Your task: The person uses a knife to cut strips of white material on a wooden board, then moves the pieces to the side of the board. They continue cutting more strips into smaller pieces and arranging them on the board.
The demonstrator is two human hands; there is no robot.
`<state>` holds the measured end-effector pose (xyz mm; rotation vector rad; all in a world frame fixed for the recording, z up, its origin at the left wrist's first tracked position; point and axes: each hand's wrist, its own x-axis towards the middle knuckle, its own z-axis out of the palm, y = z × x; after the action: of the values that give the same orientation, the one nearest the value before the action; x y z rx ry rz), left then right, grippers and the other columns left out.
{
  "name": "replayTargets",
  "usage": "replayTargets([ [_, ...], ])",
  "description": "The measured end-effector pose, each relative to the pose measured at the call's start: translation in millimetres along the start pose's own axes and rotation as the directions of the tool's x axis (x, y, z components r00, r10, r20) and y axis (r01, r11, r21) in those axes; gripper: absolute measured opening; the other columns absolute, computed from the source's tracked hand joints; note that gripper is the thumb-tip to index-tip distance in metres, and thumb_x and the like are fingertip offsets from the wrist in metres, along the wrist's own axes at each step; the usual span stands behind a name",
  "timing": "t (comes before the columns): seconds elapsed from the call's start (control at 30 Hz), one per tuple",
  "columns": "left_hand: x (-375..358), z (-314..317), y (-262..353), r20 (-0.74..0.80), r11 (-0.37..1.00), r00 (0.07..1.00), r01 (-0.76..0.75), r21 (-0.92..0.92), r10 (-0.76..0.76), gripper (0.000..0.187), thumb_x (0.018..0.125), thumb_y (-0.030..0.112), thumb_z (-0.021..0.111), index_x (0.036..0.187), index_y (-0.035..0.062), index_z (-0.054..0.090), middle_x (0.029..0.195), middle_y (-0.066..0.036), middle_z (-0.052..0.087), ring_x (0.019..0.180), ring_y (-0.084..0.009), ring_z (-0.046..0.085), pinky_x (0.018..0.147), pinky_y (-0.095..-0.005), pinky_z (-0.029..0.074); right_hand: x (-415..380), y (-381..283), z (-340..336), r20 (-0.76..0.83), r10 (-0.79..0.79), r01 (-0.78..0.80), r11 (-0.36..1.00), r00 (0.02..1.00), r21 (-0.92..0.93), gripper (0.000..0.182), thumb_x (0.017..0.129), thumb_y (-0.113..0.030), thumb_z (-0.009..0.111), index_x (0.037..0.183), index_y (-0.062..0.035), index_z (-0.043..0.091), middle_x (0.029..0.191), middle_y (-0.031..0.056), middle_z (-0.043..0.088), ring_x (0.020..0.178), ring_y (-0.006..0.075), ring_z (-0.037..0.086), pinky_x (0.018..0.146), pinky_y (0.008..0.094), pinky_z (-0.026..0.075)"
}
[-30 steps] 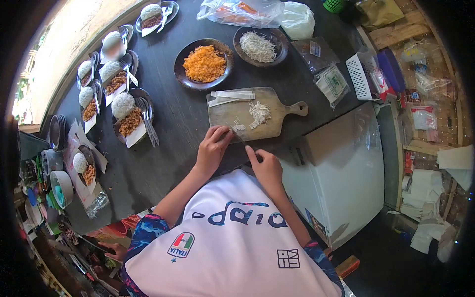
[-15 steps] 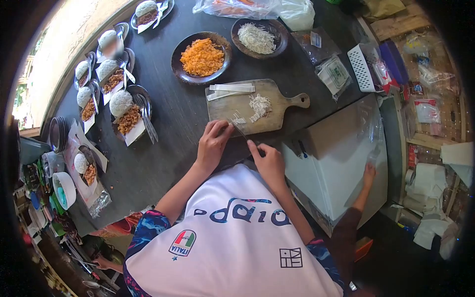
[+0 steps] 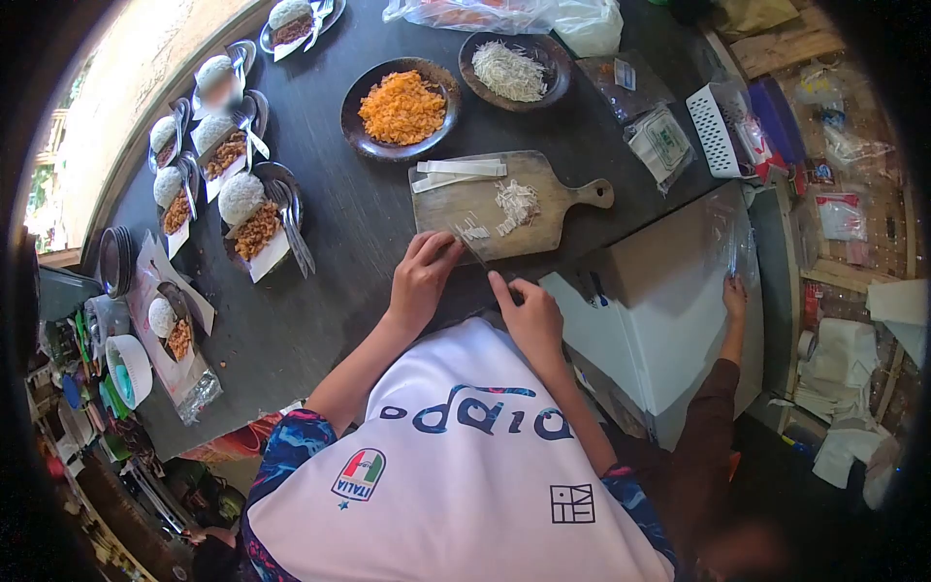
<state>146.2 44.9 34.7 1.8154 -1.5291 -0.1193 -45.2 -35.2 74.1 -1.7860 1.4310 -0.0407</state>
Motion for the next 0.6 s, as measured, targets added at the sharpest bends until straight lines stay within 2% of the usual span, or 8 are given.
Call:
replayTargets([
  [0.17,-2.6,2.6,1.3,-0.011,1.0,1.0,-0.007,0.019,0.007,0.035,0.081,0.0,0.071,0.116,0.0021,0.074,0.119,-0.007,0.066,0.116,-0.0276,0.065,0.092,-0.0373,0.06,-0.8,0.6,0.7,-0.015,0.017,-0.018,0.999,1.0,-0.039,0.063,0.099,-0.064,0.062,0.089,-0.0029,0.076,0.082,0.022,0.072,0.083,0.0443,0.07,0.074,0.0476,0.053],
  [0.27,-1.1,-1.9,3.0,-0.013,1.0,1.0,-0.007,0.02,0.007,0.035,0.081,0.0,0.071,0.116,0.0022,0.074,0.118,-0.007,0.066,0.115,-0.0273,0.065,0.092,-0.0375,0.06,0.6,-7.1,-0.4,0.012,0.018,-0.018,0.999,1.0,-0.039,0.062,0.099,-0.064,0.062,0.09,-0.0042,0.077,0.083,0.0212,0.073,0.083,0.0439,0.071,0.073,0.0474,0.053],
  [0.37,-2.5,-0.1,0.0,-0.004,1.0,1.0,0.006,-0.007,-0.006,0.033,0.084,0.0,0.073,0.117,0.0035,0.075,0.116,-0.008,0.068,0.113,-0.0312,0.066,0.091,-0.0415,0.059,-5.9,-0.4,-2.4,-0.004,0.034,-0.035,0.999,0.999,-0.031,0.062,0.099,-0.064,0.062,0.089,-0.0047,0.077,0.082,0.0205,0.073,0.082,0.0434,0.071,0.073,0.0476,0.053],
  [0.6,-2.8,-0.1,1.4,-0.01,1.0,1.0,0.005,0.003,-0.005,0.033,0.082,0.001,0.072,0.115,0.003,0.075,0.117,-0.007,0.067,0.113,-0.0282,0.065,0.091,-0.0386,0.06,4.7,-12.7,2.8,0.005,0.035,-0.035,0.998,0.999,-0.05,0.061,0.098,-0.063,0.063,0.092,-0.0049,0.078,0.085,0.0213,0.074,0.084,0.0434,0.072,0.073,0.0483,0.054],
])
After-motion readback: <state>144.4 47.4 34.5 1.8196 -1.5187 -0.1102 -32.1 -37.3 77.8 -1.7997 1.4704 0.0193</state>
